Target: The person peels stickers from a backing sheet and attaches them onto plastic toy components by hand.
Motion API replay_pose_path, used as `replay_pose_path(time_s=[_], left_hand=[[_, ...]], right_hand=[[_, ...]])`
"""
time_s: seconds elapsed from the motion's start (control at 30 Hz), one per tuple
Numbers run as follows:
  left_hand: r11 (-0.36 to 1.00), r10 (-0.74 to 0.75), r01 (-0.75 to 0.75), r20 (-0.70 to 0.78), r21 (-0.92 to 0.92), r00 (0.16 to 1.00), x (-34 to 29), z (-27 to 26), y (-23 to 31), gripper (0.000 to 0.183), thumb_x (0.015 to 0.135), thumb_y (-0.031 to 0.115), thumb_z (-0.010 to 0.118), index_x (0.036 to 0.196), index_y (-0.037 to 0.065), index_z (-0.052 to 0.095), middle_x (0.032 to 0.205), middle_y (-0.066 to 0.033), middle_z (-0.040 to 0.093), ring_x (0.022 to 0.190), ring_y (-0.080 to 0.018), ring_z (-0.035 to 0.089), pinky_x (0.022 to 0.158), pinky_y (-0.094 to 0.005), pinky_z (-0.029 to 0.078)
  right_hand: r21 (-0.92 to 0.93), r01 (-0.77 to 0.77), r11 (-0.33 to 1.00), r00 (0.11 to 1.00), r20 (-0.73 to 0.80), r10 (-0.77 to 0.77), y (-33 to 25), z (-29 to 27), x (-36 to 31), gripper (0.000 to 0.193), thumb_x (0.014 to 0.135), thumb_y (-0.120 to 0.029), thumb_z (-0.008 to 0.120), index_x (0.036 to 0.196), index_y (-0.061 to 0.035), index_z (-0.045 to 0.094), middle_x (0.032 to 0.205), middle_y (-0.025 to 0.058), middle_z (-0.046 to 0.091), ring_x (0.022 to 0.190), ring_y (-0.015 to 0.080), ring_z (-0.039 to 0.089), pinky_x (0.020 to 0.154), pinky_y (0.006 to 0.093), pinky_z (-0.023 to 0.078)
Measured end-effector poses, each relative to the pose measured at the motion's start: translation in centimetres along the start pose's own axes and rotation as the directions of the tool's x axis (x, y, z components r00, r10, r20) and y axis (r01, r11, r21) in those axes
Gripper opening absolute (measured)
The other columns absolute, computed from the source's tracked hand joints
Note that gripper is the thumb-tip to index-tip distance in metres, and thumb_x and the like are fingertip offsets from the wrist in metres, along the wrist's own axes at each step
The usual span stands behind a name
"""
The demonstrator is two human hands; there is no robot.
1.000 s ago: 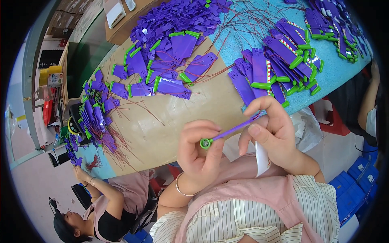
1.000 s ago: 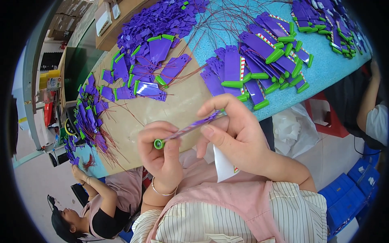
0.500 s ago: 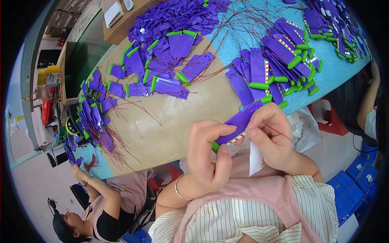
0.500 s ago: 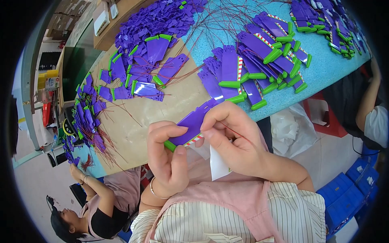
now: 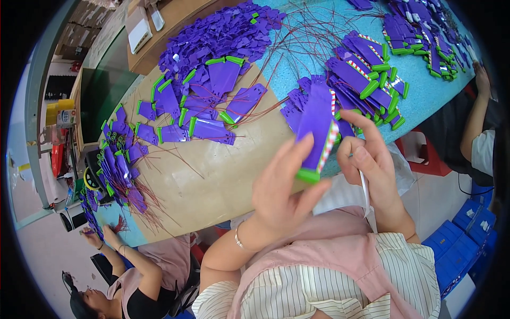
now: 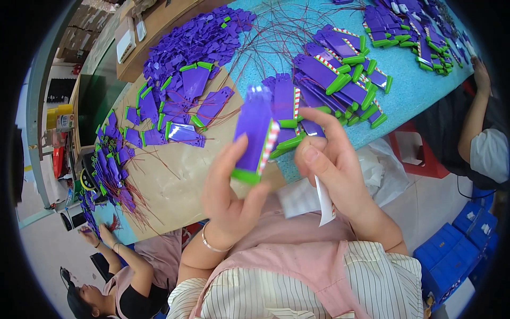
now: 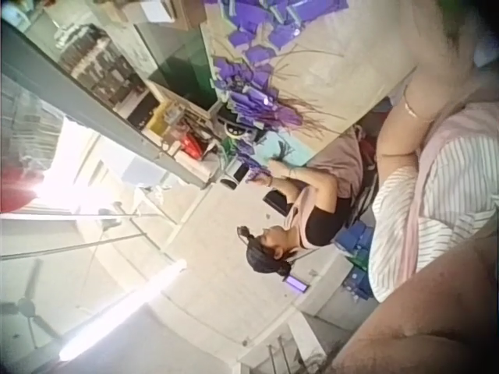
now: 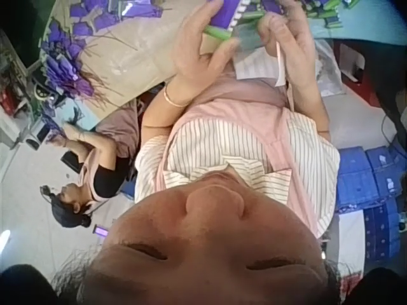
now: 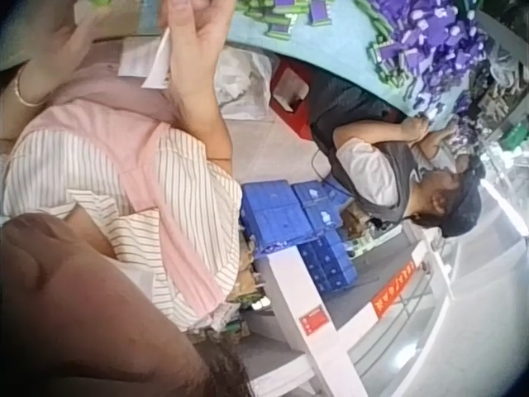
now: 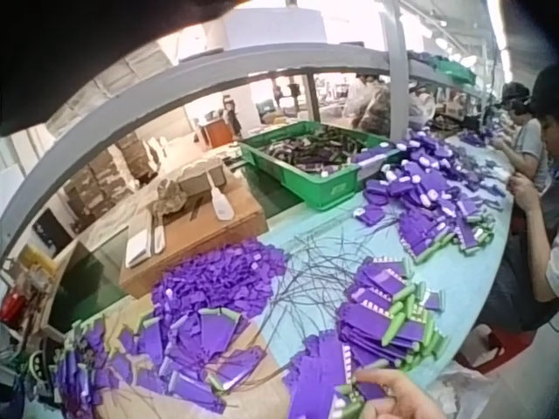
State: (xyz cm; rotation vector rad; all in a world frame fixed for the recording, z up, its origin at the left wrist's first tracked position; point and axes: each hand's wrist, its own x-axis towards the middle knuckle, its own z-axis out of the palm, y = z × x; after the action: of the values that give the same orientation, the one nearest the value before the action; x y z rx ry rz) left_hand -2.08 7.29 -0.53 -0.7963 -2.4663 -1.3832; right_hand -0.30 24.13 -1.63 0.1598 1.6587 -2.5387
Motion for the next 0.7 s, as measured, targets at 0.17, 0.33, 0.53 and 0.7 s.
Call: replay_pose_path(time_s=[0.17,0.33,0.53,0.7], left_hand=[[0.971,-0.034,-0.011,0.185,0.239,0.982,2.1,3.2,-2.1,0.051,0.076,0.021,0.063,0.118,-0.001,0.048,0.129,-0.0262,0.036,0.121,-0.0441,0.029,0.096,-0.0480,0.029],[0.989,0.081,-0.058,0.172,-0.134,0.982,-0.4,0.5,0.5,0.034,0.074,0.008,0.062,0.106,0.000,0.052,0.102,-0.0193,0.054,0.092,-0.0350,0.054,0.078,-0.0388,0.045],[0.980,-0.136,0.111,-0.153,-0.164,0.979,-1.5,-1.0,-0.7,0.027,0.074,-0.004,0.060,0.099,0.000,0.054,0.087,-0.0125,0.056,0.064,-0.0193,0.053,0.056,-0.0281,0.043],[0.983,0.032,-0.029,-0.013,0.181,0.999,0.3,-2.5,-0.6,0.031,0.067,0.008,0.068,0.097,0.003,0.059,0.082,-0.0090,0.056,0.068,-0.0237,0.051,0.062,-0.0329,0.039]], right_hand=[[-0.046,-0.111,0.993,0.992,-0.069,0.107,-0.8,-0.1,-0.6,0.028,0.087,-0.014,0.054,0.109,-0.0023,0.041,0.071,-0.0007,0.056,0.055,-0.0010,0.036,0.047,0.0157,0.025],[-0.191,0.054,0.980,0.998,-0.017,-0.058,-0.7,1.3,-0.3,0.022,0.089,-0.013,0.052,0.105,-0.0018,0.042,0.070,-0.0012,0.053,0.058,0.0013,0.039,0.051,0.0164,0.029],[-0.052,-0.055,0.997,0.979,0.192,0.064,0.2,2.9,0.6,0.015,0.089,-0.010,0.050,0.099,0.0003,0.046,0.075,-0.0005,0.049,0.068,0.0039,0.043,0.062,0.0206,0.037],[-0.197,0.263,0.944,0.950,0.224,-0.218,1.1,2.8,1.0,0.009,0.081,0.000,0.057,0.085,-0.0008,0.049,0.090,0.0049,0.046,0.078,0.0093,0.045,0.066,0.0209,0.039]])
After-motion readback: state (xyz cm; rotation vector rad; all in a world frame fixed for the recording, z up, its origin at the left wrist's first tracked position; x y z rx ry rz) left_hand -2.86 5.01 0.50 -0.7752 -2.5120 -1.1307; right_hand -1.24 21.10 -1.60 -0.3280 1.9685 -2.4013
